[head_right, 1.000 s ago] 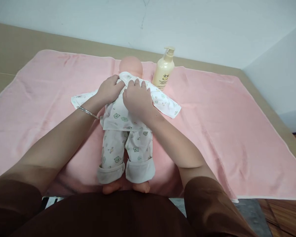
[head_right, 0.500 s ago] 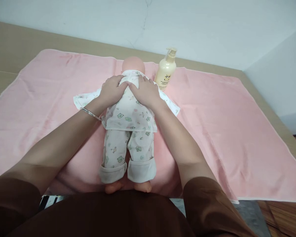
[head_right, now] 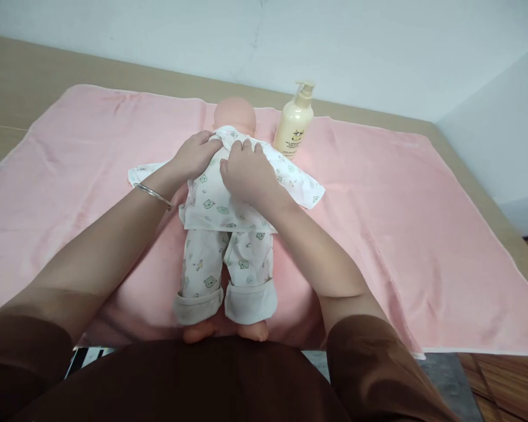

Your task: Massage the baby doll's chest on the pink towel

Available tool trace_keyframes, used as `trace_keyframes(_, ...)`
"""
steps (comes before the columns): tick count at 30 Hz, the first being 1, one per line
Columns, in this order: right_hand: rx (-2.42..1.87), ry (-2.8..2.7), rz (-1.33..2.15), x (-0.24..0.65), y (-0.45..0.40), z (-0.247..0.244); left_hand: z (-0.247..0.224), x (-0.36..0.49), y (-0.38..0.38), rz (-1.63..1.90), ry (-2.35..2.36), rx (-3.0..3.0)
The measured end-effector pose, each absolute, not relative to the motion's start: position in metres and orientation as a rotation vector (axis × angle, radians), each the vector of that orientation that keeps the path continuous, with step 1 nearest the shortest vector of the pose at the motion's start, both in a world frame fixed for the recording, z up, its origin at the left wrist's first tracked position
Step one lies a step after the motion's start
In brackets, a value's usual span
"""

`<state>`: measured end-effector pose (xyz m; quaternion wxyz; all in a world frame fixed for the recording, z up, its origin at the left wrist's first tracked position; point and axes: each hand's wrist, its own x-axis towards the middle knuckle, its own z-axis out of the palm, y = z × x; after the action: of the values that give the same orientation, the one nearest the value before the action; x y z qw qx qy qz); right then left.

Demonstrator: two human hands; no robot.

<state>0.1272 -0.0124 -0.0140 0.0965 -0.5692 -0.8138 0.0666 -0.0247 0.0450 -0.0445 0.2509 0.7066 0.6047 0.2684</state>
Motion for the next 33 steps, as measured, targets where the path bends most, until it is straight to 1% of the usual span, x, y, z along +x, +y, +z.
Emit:
trace_keyframes(4, -1.822, -2.237, 0.354, 0.136, 0.004, -0.016, -0.039, -0.013, 0.029, 0.677, 1.785, 2.008)
trace_keyframes(8, -1.821, -2.105, 0.470, 0.153, 0.028, -0.026, -0.035, 0.003, 0.007, 0.637, 1.827, 2.159)
trace_keyframes(10, -1.801, -2.091, 0.453, 0.154, 0.031, -0.031, -0.036, 0.004, 0.004, 0.642, 1.803, 2.175)
trace_keyframes(14, -1.827, -2.112, 0.274, 0.138, 0.014, -0.035, -0.037, -0.004, 0.017, 0.607, 1.766, 2.103)
trace_keyframes(17, -1.804, -2.160, 0.197, 0.124, -0.004, -0.033, -0.038, -0.013, 0.031, 0.677, 1.742, 2.006)
trace_keyframes(21, -1.780, -2.220, 0.243, 0.125, -0.005, -0.029, -0.041, -0.012, 0.035, 0.728, 1.759, 1.957)
trace_keyframes(25, -1.739, -2.195, 0.345, 0.141, 0.018, -0.029, -0.043, 0.003, 0.015, 0.710, 1.847, 2.025)
trace_keyframes(29, -1.754, -2.140, 0.404, 0.153, 0.035, -0.031, -0.045, 0.012, -0.003, 0.726, 1.803, 2.095)
trace_keyframes(33, -1.785, -2.113, 0.313, 0.147, 0.033, -0.039, -0.046, 0.001, 0.017, 0.637, 1.683, 2.193)
